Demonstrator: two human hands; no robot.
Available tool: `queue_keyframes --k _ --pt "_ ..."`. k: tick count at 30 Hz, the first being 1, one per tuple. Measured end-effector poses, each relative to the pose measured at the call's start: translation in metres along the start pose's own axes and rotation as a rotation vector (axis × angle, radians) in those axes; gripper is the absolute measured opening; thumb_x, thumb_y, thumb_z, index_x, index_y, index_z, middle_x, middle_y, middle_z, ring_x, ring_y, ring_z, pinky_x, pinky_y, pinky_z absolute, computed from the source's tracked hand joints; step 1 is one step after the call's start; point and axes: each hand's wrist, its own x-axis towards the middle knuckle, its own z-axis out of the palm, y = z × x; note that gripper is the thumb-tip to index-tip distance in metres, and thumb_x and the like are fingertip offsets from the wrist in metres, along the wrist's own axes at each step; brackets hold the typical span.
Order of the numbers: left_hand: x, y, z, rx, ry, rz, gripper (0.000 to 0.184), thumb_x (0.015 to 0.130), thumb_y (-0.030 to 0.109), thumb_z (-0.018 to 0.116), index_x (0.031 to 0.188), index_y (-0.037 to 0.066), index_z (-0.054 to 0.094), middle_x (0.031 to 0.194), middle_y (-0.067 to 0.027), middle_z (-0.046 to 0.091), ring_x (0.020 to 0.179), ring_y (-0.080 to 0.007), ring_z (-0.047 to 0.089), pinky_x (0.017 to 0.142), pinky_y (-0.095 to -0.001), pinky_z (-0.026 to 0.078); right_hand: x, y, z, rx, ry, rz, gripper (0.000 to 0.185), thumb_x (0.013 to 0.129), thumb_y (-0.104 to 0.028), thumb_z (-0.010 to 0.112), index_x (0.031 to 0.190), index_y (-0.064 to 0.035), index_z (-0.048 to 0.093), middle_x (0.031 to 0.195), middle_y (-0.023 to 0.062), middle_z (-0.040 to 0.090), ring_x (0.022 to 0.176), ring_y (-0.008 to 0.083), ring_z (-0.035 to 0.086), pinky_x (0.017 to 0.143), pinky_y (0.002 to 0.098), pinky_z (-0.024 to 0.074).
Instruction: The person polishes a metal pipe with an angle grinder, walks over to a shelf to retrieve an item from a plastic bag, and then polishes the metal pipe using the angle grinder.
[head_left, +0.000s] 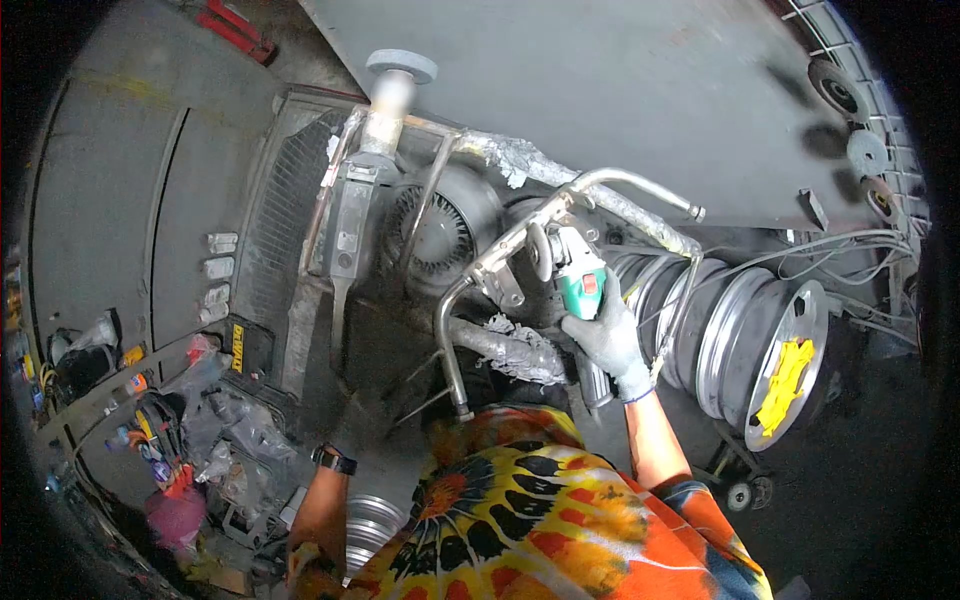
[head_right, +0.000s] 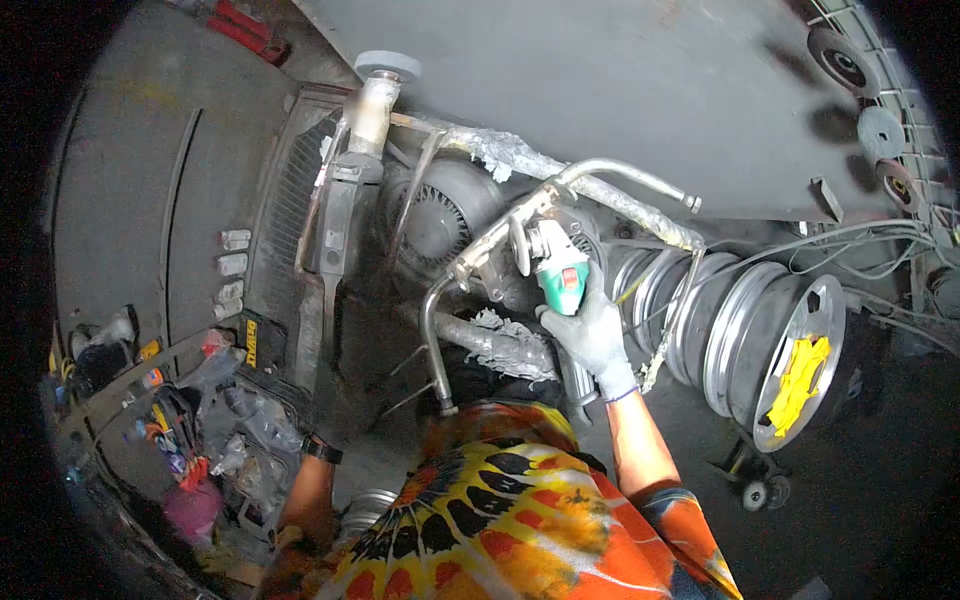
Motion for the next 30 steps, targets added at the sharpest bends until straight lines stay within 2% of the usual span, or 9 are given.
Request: queue_keyframes --k 3,5,13,16,21,23,24,26,30 --pt "0.008 0.017 -0.025 -0.158 -0.109 -0.11 0.037 0.108 0.035 0.054 0.134 0.014 0.07 0.119 -0.028 0.07 0.103 -0.0456 0.069 0.088 -0.0557 0.055 0.001 0.012 0.001 -0.017 -0.056 -0.085 0.105 0.075 -0.035 0.087 0.155 0.0056 0.032 0.11 0.0298 0.073 0.102 0.0439 0.074 0.088 0.0469 0.0598" --pt "-0.001 -0.016 0.009 -0.129 -0.125 0.026 0.036 0.11 0.037 0.049 0.136 0.022 0.07 0.121 -0.0262 0.07 0.102 -0.0463 0.069 0.09 -0.0555 0.056 0.002 0.004 -0.002 -0.045 -0.145 -0.149 0.105 0.075 -0.035 0.086 0.155 0.0059 0.032 0.11 0.0307 0.073 0.104 0.0443 0.074 0.089 0.0475 0.0596" --pt "0.01 -0.008 -0.022 -0.179 -0.252 -0.083 0.037 0.111 0.036 0.05 0.137 0.02 0.07 0.131 -0.0205 0.07 0.108 -0.0424 0.07 0.093 -0.0521 0.056 -0.009 -0.003 0.017 0.041 0.092 -0.05 0.098 0.078 -0.028 0.084 0.153 0.0063 0.031 0.103 0.0301 0.074 0.095 0.0456 0.075 0.081 0.0502 0.0599" --pt "0.023 0.001 -0.048 -0.201 -0.288 -0.11 0.036 0.111 0.035 0.052 0.137 0.018 0.069 0.132 -0.0198 0.07 0.109 -0.0399 0.07 0.093 -0.0505 0.056 -0.014 0.0 0.019 0.04 -0.001 0.002 0.095 0.077 -0.023 0.08 0.155 0.0057 0.034 0.112 0.0289 0.073 0.106 0.0402 0.075 0.091 0.0436 0.0588" --pt "0.029 -0.038 -0.033 -0.373 -0.38 -0.139 0.034 0.11 0.028 0.053 0.139 0.018 0.068 0.133 -0.0194 0.07 0.11 -0.0365 0.071 0.092 -0.0474 0.056 -0.012 0.011 0.027 0.036 0.001 -0.045 0.103 0.077 -0.03 0.084 0.156 0.0071 0.03 0.104 0.0304 0.074 0.098 0.045 0.075 0.085 0.0483 0.0598" --pt "0.024 -0.061 -0.022 -0.24 -0.258 -0.009 0.038 0.105 0.036 0.063 0.126 0.007 0.075 0.122 -0.0196 0.075 0.105 -0.0338 0.071 0.093 -0.0439 0.055 -0.01 0.005 0.025 0.104 0.071 0.046 0.101 0.077 -0.028 0.085 0.155 0.0071 0.032 0.106 0.0303 0.074 0.099 0.0438 0.075 0.085 0.0467 0.0598" --pt "0.026 -0.061 -0.027 -0.239 -0.261 -0.007 0.038 0.105 0.036 0.063 0.126 0.007 0.075 0.122 -0.0196 0.075 0.105 -0.0338 0.071 0.093 -0.0439 0.055 -0.009 0.004 0.025 0.105 0.073 0.049 0.101 0.077 -0.028 0.085 0.155 0.0071 0.032 0.106 0.0303 0.074 0.099 0.0438 0.075 0.085 0.0467 0.0598" --pt "0.03 -0.061 -0.038 -0.07 -0.308 0.217 0.042 0.103 0.014 0.057 0.144 0.019 0.065 0.129 -0.0196 0.069 0.109 -0.0371 0.07 0.091 -0.0453 0.057 -0.007 0.004 0.024 0.14 0.102 0.039 0.1 0.077 -0.028 0.086 0.154 0.0065 0.033 0.107 0.0306 0.074 0.101 0.0426 0.075 0.086 0.0457 0.0595" --pt "0.031 -0.08 -0.033 -0.016 -0.35 0.216 0.043 0.101 0.013 0.059 0.144 0.017 0.065 0.125 -0.0212 0.069 0.107 -0.0396 0.07 0.091 -0.0453 0.057 -0.012 0.011 0.027 0.091 0.047 -0.015 0.1 0.077 -0.029 0.086 0.156 0.0033 0.032 0.107 0.0309 0.073 0.101 0.0447 0.074 0.086 0.0472 0.0594"
